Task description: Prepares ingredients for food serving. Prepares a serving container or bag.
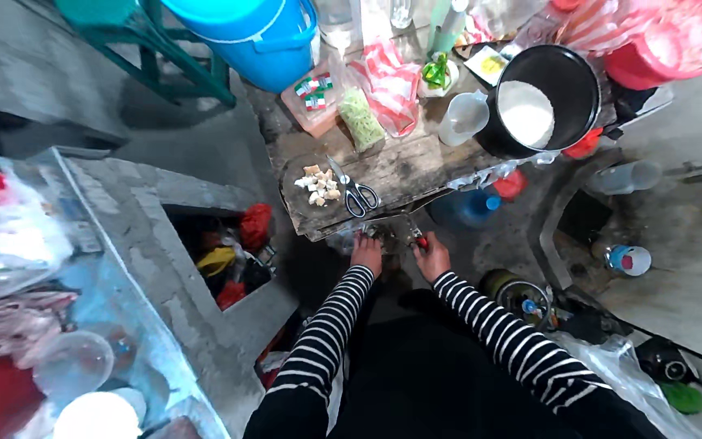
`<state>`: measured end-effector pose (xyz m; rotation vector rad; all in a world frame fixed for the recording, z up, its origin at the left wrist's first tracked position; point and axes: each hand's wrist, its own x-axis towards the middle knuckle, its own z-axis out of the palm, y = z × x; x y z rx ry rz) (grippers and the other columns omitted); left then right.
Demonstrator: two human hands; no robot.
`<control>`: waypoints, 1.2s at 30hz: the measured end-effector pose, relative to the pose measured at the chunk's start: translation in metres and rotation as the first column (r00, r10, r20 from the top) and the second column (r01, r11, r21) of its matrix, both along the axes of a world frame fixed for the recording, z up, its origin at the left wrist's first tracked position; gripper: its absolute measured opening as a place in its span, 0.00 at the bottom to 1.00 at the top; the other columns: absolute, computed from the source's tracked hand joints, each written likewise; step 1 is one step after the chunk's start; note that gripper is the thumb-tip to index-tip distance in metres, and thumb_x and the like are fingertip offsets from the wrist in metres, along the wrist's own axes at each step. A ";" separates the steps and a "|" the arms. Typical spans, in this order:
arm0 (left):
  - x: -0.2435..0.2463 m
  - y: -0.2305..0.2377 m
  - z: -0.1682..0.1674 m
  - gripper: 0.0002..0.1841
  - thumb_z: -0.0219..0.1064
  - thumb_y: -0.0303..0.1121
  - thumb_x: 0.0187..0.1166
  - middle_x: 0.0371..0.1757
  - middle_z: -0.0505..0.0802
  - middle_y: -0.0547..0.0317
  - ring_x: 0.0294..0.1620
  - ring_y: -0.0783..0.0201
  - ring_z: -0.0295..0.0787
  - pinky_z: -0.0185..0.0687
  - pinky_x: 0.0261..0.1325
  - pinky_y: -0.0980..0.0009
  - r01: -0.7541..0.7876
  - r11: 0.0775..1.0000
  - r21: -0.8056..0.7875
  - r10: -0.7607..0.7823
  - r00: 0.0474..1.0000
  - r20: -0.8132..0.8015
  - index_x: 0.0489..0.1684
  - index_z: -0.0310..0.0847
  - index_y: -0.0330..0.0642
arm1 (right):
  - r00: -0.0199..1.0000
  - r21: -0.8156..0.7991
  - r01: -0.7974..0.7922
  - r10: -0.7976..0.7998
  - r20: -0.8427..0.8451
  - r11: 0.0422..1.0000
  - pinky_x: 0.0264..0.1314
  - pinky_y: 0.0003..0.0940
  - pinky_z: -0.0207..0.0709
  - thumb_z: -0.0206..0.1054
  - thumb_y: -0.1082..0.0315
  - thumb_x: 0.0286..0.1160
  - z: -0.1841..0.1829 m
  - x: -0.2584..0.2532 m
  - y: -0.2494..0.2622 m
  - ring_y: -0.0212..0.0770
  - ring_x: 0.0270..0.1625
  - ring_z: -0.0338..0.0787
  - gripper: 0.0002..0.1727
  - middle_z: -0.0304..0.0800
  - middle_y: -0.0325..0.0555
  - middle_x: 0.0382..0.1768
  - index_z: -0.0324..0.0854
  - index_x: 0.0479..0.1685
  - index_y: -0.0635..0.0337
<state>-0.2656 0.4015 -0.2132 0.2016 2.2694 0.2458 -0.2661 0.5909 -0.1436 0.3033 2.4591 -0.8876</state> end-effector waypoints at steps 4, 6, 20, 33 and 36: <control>0.013 -0.020 0.003 0.25 0.59 0.28 0.81 0.81 0.78 0.40 0.91 0.40 0.58 0.23 0.91 0.31 0.066 0.998 0.024 -0.065 0.997 -0.049 0.80 0.72 0.33 | 0.990 -0.104 -0.090 0.078 -0.121 0.990 0.70 0.45 0.85 0.67 0.68 0.79 -0.020 -0.001 -0.029 0.48 0.61 0.94 0.21 0.93 0.55 0.59 0.81 0.69 0.64; 0.019 -0.028 0.006 0.25 0.57 0.27 0.82 0.84 0.76 0.43 0.93 0.41 0.54 0.22 0.91 0.30 0.087 0.996 0.036 -0.085 0.995 -0.057 0.81 0.72 0.35 | 0.988 -0.089 -0.146 0.140 -0.067 0.985 0.73 0.47 0.83 0.66 0.71 0.77 -0.039 -0.004 -0.041 0.50 0.66 0.91 0.21 0.90 0.55 0.66 0.82 0.69 0.61; 0.043 -0.088 0.029 0.34 0.43 0.64 0.88 0.88 0.71 0.48 0.94 0.44 0.52 0.38 0.92 0.36 -0.263 0.962 0.072 0.269 0.959 -0.094 0.73 0.85 0.53 | 0.864 0.097 -0.320 0.248 0.438 0.942 0.78 0.61 0.75 0.52 0.57 0.90 -0.004 -0.023 -0.051 0.59 0.73 0.87 0.24 0.90 0.60 0.66 0.83 0.73 0.57; 0.017 -0.059 -0.009 0.20 0.53 0.37 0.93 0.67 0.89 0.45 0.62 0.50 0.90 0.85 0.61 0.50 -0.985 -0.169 0.018 0.743 -0.115 0.660 0.78 0.73 0.40 | 0.842 0.112 -0.280 0.188 0.506 0.953 0.74 0.59 0.79 0.51 0.57 0.93 -0.044 -0.026 -0.094 0.62 0.69 0.89 0.30 0.88 0.65 0.67 0.57 0.90 0.58; 0.022 -0.050 -0.030 0.20 0.52 0.36 0.93 0.71 0.86 0.42 0.64 0.47 0.89 0.86 0.61 0.50 -0.957 -0.284 -0.065 0.706 -0.255 0.660 0.79 0.71 0.39 | 0.874 0.085 -0.277 0.214 0.436 0.957 0.78 0.58 0.77 0.58 0.62 0.90 -0.070 -0.028 -0.099 0.59 0.74 0.86 0.26 0.83 0.61 0.73 0.68 0.84 0.59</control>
